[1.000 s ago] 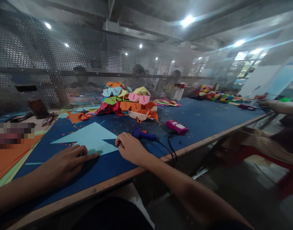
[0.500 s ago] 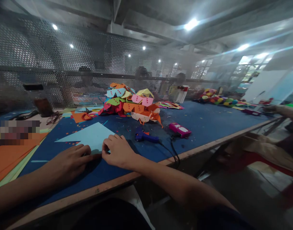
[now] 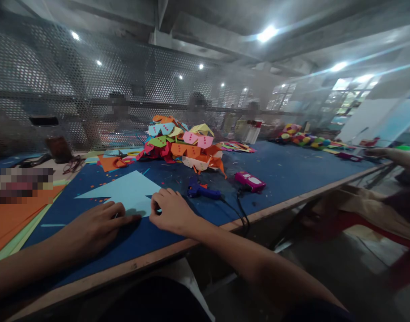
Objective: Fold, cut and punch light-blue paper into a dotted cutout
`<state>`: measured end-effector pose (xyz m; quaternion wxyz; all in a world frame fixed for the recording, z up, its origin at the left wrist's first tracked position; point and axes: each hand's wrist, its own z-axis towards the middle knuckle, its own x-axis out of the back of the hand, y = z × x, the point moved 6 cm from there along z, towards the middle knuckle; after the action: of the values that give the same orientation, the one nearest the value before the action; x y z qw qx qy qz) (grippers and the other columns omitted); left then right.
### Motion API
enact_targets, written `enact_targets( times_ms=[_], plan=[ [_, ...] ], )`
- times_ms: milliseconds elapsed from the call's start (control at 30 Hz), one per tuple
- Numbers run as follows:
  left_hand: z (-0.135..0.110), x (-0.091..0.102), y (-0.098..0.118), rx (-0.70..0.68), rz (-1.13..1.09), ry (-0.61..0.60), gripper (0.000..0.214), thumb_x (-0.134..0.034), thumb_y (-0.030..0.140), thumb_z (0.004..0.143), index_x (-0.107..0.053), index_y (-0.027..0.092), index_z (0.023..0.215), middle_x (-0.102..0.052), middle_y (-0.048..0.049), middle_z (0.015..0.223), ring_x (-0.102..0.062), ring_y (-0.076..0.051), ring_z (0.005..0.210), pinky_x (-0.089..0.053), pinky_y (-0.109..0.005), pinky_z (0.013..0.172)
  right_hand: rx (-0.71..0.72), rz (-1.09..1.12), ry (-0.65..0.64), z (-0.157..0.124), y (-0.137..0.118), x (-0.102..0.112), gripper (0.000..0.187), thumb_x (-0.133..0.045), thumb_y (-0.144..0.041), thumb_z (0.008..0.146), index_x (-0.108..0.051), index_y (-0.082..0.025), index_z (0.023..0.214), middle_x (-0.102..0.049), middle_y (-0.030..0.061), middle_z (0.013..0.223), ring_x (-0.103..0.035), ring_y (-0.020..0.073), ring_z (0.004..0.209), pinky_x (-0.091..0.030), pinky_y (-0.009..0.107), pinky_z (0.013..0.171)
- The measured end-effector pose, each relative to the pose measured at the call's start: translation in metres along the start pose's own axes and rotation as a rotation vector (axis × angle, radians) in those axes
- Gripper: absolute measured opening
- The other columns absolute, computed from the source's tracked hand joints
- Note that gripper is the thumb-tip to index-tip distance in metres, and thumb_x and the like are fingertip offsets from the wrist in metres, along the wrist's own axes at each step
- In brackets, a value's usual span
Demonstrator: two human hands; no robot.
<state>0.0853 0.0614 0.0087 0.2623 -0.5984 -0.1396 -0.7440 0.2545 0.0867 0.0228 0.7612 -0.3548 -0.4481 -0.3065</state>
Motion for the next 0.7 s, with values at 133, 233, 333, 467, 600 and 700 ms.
enact_targets(
  times_ms=[133, 233, 333, 467, 600, 700],
  plan=[
    [0.000, 0.002, 0.001, -0.003, -0.011, 0.021, 0.058, -0.043, 0.001, 0.087, -0.058, 0.028, 0.137, -0.060, -0.0062, 0.097, -0.056, -0.021, 0.080, -0.047, -0.038, 0.078, -0.010, -0.014, 0.017, -0.006, 0.010, 0.003, 0.010, -0.060, -0.010, 0.077, -0.055, -0.019, 0.078, -0.060, 0.0014, 0.085, -0.052, 0.0173, 0.084, -0.038, 0.029, 0.077],
    [0.000, 0.002, 0.000, 0.000, -0.013, 0.028, 0.060, -0.045, 0.001, 0.085, -0.057, 0.029, 0.137, -0.060, -0.0058, 0.097, -0.056, -0.021, 0.080, -0.047, -0.037, 0.078, -0.028, -0.017, 0.027, -0.008, 0.017, 0.005, 0.012, -0.060, -0.009, 0.077, -0.054, -0.019, 0.077, -0.059, 0.0014, 0.084, -0.052, 0.0172, 0.083, -0.039, 0.029, 0.078],
    [0.001, 0.002, 0.000, 0.003, -0.009, 0.022, 0.061, -0.045, 0.001, 0.084, -0.058, 0.029, 0.137, -0.061, -0.0057, 0.097, -0.057, -0.021, 0.080, -0.047, -0.037, 0.078, -0.054, 0.003, 0.024, -0.009, 0.019, 0.007, 0.013, -0.060, -0.008, 0.076, -0.054, -0.019, 0.077, -0.060, 0.0017, 0.085, -0.052, 0.0170, 0.083, -0.040, 0.028, 0.077],
    [0.001, 0.002, 0.000, 0.006, -0.004, 0.003, 0.060, -0.044, 0.002, 0.085, -0.058, 0.029, 0.137, -0.061, -0.0058, 0.098, -0.057, -0.021, 0.081, -0.048, -0.037, 0.079, -0.089, 0.000, 0.009, -0.010, 0.018, 0.010, 0.014, -0.060, -0.007, 0.076, -0.053, -0.019, 0.076, -0.060, 0.0018, 0.085, -0.053, 0.0172, 0.084, -0.040, 0.028, 0.076],
    [0.000, 0.001, -0.001, 0.012, -0.018, -0.002, 0.060, -0.043, 0.003, 0.086, -0.056, 0.030, 0.139, -0.060, -0.0060, 0.099, -0.058, -0.022, 0.081, -0.048, -0.039, 0.080, -0.137, -0.016, 0.010, -0.013, 0.021, 0.015, 0.015, -0.060, -0.007, 0.076, -0.052, -0.020, 0.074, -0.059, 0.0013, 0.084, -0.052, 0.0171, 0.084, -0.039, 0.028, 0.074],
    [0.000, -0.001, -0.002, 0.013, -0.034, 0.000, 0.062, -0.043, 0.002, 0.086, -0.054, 0.031, 0.141, -0.060, -0.0061, 0.100, -0.058, -0.022, 0.082, -0.048, -0.040, 0.080, -0.157, -0.014, 0.016, -0.017, 0.024, 0.018, 0.015, -0.059, -0.007, 0.076, -0.052, -0.020, 0.074, -0.059, 0.0011, 0.084, -0.052, 0.0168, 0.083, -0.038, 0.028, 0.074]
  ],
)
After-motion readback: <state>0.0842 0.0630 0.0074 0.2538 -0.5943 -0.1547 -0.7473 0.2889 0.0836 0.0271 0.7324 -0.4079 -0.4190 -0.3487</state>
